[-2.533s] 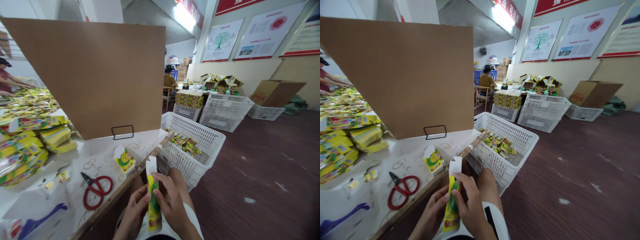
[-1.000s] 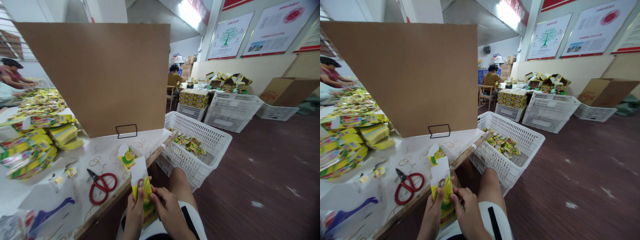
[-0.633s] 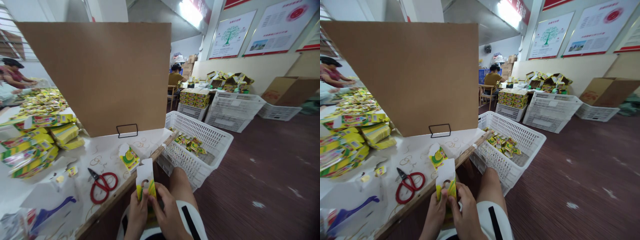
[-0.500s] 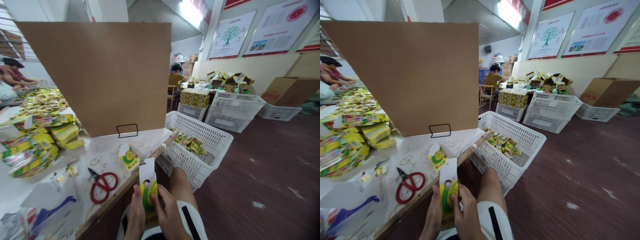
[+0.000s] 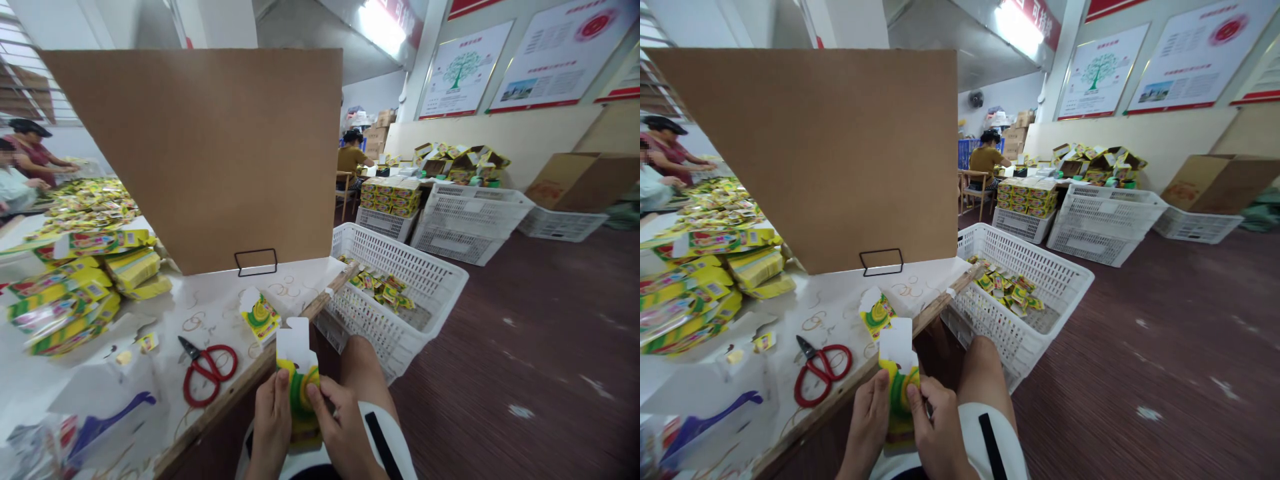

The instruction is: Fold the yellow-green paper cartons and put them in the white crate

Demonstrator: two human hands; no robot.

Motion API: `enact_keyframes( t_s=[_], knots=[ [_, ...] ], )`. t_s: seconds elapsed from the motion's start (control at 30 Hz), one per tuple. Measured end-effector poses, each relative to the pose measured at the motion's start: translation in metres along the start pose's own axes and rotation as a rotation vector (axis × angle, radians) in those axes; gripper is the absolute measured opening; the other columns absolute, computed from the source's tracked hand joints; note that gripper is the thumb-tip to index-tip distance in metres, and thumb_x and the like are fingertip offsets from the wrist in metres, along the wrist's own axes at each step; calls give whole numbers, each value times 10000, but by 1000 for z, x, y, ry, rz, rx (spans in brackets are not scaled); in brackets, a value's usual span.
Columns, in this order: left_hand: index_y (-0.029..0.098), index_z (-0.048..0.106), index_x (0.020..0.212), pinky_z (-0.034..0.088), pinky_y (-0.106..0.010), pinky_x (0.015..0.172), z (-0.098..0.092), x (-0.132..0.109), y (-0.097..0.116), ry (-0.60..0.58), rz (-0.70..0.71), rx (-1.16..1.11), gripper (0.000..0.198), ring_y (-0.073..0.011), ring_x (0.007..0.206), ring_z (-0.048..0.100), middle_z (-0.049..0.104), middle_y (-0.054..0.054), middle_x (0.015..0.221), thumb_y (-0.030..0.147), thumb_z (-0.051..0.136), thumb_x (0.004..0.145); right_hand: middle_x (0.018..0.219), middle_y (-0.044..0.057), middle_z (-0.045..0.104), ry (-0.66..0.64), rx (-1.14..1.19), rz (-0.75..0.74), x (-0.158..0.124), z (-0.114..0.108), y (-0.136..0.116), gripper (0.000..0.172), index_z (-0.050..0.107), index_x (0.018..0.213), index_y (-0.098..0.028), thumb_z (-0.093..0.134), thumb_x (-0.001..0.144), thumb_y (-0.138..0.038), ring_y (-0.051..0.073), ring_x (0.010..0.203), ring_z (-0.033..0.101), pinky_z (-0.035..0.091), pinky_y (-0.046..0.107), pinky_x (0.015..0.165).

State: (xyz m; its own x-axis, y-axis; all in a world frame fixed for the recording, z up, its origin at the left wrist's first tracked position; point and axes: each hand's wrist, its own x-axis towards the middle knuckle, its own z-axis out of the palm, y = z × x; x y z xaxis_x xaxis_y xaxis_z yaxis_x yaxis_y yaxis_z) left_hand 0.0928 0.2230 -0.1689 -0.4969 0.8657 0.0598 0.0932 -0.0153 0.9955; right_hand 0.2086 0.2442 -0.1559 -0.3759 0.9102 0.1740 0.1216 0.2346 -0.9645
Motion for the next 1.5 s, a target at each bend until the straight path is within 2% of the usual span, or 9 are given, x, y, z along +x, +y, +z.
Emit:
enact_keyframes(
  t_s=[0.2,0.33,0.5,0.7,0.8,1.0,1.17,1.33,1.5],
  knots=[
    [126,572,1017,520,-333,804,-10,13,16,-269,25,65,379,-228,856,649,684,-113,949,427,614,791,756,69,624,133,2,25,9,-12,9,352,634,779,-144,461,908,-422,188,717,561,452,271,667],
    [161,288,1327,507,-375,837,-22,14,13,-377,-15,-25,613,-249,968,640,643,-151,1102,350,595,830,917,66,643,57,209,35,13,-21,6,372,479,1198,-184,541,882,-369,187,790,602,488,285,726],
    [234,128,1425,475,-403,891,-29,9,25,-594,-33,-184,757,-257,1026,621,623,-128,1153,279,608,841,937,46,623,-82,320,-34,15,-33,-3,471,377,1289,-240,572,869,-327,167,792,600,485,273,708],
    [242,342,1263,497,-317,738,-30,1,30,-740,-161,-376,620,-226,868,667,654,-97,1039,277,712,766,686,-18,534,-253,275,-10,20,-51,-9,227,558,950,-190,540,881,-406,94,548,444,361,202,499],
    [222,402,1118,454,-225,611,-28,-5,25,-801,-195,-421,547,-163,719,657,655,-76,972,306,760,713,614,-20,473,-229,176,-57,20,-53,-8,322,552,704,-165,498,902,-413,93,547,410,345,208,511],
    [293,149,1361,431,-218,578,-23,-6,22,-703,-219,-365,899,-151,680,653,623,-104,1067,363,761,706,819,40,627,-3,163,-133,20,-49,-9,277,585,1117,-226,544,885,-372,171,761,589,480,266,670],
    [214,392,1265,485,-280,712,-21,-1,21,-659,-125,-273,579,-231,896,653,633,-122,1107,301,688,775,963,88,624,-35,20,-231,22,-56,-2,319,724,940,-233,484,901,-440,220,950,575,460,351,849],
    [212,410,1297,491,-347,856,-18,-2,15,-561,-85,-115,532,-245,993,635,616,-120,1186,211,619,807,730,22,614,-188,35,52,20,-57,0,394,591,1169,-181,563,839,-393,160,651,557,441,267,582],
    [218,354,1360,468,-375,906,-17,-5,16,-641,-92,-131,579,-270,1142,554,554,-148,1280,224,587,830,604,-38,582,-134,-67,157,19,-45,-3,272,483,1042,-177,535,777,-208,122,515,491,345,218,494]
  ],
)
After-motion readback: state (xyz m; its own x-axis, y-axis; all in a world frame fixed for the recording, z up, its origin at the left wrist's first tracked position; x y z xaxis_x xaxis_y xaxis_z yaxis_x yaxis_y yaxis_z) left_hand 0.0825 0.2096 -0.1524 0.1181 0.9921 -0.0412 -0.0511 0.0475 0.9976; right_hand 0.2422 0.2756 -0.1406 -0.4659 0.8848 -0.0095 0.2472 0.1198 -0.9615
